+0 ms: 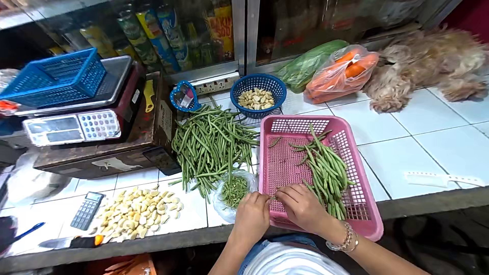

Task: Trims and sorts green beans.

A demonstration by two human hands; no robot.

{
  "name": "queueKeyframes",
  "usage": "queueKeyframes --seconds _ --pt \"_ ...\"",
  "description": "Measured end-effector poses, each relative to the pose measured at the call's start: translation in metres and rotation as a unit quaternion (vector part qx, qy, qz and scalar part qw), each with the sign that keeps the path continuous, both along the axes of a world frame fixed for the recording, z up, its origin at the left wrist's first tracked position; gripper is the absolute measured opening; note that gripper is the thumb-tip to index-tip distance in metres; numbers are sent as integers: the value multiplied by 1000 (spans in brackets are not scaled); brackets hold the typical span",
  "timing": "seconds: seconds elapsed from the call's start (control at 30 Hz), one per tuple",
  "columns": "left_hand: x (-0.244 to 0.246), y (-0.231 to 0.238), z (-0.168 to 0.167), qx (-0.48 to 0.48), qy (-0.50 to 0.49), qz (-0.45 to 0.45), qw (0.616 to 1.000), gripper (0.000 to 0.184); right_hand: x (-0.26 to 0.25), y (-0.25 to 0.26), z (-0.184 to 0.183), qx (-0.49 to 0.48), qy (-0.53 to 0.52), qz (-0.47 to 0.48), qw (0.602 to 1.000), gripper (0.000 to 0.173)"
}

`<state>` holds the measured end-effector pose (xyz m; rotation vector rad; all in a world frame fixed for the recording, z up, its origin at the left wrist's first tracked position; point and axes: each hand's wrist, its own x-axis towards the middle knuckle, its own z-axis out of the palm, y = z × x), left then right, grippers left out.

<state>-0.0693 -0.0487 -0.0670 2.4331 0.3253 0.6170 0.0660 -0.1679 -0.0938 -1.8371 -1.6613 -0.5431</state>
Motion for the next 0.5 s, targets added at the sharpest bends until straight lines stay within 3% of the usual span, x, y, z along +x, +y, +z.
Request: queueKeyframes --seconds 0.13,0.2,0.3,0.4,0.5 --pt "2 -3 -4 81 -63 21 995 16 -11 0 8 -12 38 12 999 20" --pt "4 -6 -7 71 -105 16 992 17 -13 -1 9 21 70 24 997 18" --pt "2 -10 -3 -116 -148 -7 982 17 -15 -5 14 75 155 47 984 16" --pt "-1 -16 2 -349 -166 -29 922 15 -22 -7 20 112 240 57 963 14" --pt "-2 -21 2 -462 -188 -32 866 12 -27 -6 20 136 306 69 940 12"
